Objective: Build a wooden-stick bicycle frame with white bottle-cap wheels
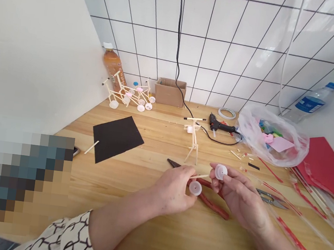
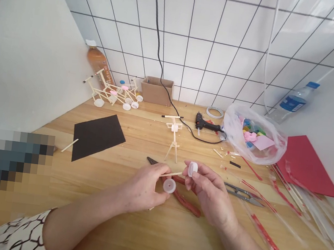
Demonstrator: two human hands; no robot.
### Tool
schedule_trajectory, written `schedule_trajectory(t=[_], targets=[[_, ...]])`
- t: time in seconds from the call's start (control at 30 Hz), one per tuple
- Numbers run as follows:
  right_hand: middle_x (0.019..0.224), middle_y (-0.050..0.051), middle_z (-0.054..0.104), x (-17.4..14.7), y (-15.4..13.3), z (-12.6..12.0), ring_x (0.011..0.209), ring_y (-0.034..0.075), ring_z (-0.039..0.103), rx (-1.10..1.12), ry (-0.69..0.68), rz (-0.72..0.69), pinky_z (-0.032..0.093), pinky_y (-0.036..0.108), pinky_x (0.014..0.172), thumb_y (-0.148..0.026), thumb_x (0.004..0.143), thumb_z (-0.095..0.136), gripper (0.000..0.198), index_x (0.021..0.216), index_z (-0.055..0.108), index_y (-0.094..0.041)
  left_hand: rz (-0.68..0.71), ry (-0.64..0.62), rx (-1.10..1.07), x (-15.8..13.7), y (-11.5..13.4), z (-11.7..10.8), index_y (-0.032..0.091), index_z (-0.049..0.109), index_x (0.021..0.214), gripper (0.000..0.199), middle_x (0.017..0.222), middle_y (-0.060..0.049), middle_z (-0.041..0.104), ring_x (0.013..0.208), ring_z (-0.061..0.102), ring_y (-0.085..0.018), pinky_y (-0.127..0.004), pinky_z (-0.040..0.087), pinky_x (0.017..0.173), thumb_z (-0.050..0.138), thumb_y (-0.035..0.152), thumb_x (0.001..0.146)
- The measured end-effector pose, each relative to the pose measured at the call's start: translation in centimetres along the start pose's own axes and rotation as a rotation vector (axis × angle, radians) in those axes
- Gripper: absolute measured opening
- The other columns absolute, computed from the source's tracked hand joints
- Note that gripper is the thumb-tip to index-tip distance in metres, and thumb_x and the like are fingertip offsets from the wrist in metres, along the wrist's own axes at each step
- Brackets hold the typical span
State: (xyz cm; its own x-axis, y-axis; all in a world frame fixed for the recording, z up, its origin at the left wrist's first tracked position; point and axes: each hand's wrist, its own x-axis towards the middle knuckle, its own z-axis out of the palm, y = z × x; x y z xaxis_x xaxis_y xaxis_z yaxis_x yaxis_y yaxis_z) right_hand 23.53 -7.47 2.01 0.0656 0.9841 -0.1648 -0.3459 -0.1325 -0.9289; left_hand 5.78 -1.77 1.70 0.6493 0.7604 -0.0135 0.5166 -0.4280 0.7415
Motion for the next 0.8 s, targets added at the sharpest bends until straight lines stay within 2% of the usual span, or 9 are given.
schedule_trajectory(t=[0.23, 0.33, 0.57, 0.67, 0.8], targets=[[0.087, 0.002, 0.057, -0.6, 0.3, -0.1, 0.073, 0.014, 0.051, -0.233, 0.011, -0.112, 0.046, 0.029, 0.072, -0.033, 0.081, 0.062, 0.031, 0.111, 0.062, -0.024, 0.017, 0.026, 0.043, 0.0, 0.0, 0.1, 0.018, 0.051, 0.077, 0.012, 0.083, -0.004, 0.062, 0.069, 0.057, -0.019, -0.029, 0.039, 0.060, 0.056, 0.019, 0.066], [0.085, 0.001, 0.057, -0.8, 0.1, 0.2, 0.078, 0.014, 0.053, -0.388, 0.044, -0.184, 0.046, 0.027, 0.074, -0.034, 0.081, 0.062, 0.029, 0.109, 0.059, -0.025, 0.037, 0.030, 0.031, 0.1, -0.1, 0.1, 0.018, 0.050, 0.076, 0.012, 0.084, -0.005, 0.062, 0.073, 0.058, -0.020, -0.030, 0.041, 0.063, 0.057, 0.019, 0.066], [0.089, 0.003, 0.057, -1.3, 0.7, 0.4, 0.078, 0.014, 0.055, -0.685, 0.036, -0.256, 0.051, 0.024, 0.067, -0.033, 0.083, 0.059, 0.024, 0.104, 0.055, -0.024, 0.034, 0.041, 0.000, 0.0, 0.0, 0.3, 0.019, 0.049, 0.076, 0.011, 0.084, -0.005, 0.062, 0.076, 0.058, -0.020, -0.030, 0.043, 0.064, 0.057, 0.020, 0.068], [0.095, 0.005, 0.059, -1.2, 1.1, 0.2, 0.081, 0.016, 0.056, -0.783, 0.039, -0.292, 0.053, 0.024, 0.066, -0.030, 0.082, 0.059, 0.024, 0.105, 0.054, -0.024, 0.086, 0.073, 0.050, 0.0, -0.1, 0.3, 0.018, 0.049, 0.075, 0.011, 0.085, -0.006, 0.062, 0.077, 0.058, -0.021, -0.031, 0.043, 0.067, 0.057, 0.018, 0.067], [0.094, 0.006, 0.060, -1.0, 1.2, 0.2, 0.078, 0.017, 0.057, -0.909, 0.046, -0.362, 0.052, 0.024, 0.059, -0.026, 0.080, 0.059, 0.021, 0.101, 0.055, -0.024, 0.169, 0.076, 0.129, 0.1, -0.3, 0.3, 0.018, 0.048, 0.072, 0.013, 0.080, -0.005, 0.060, 0.077, 0.056, -0.021, -0.033, 0.043, 0.071, 0.057, 0.014, 0.063]])
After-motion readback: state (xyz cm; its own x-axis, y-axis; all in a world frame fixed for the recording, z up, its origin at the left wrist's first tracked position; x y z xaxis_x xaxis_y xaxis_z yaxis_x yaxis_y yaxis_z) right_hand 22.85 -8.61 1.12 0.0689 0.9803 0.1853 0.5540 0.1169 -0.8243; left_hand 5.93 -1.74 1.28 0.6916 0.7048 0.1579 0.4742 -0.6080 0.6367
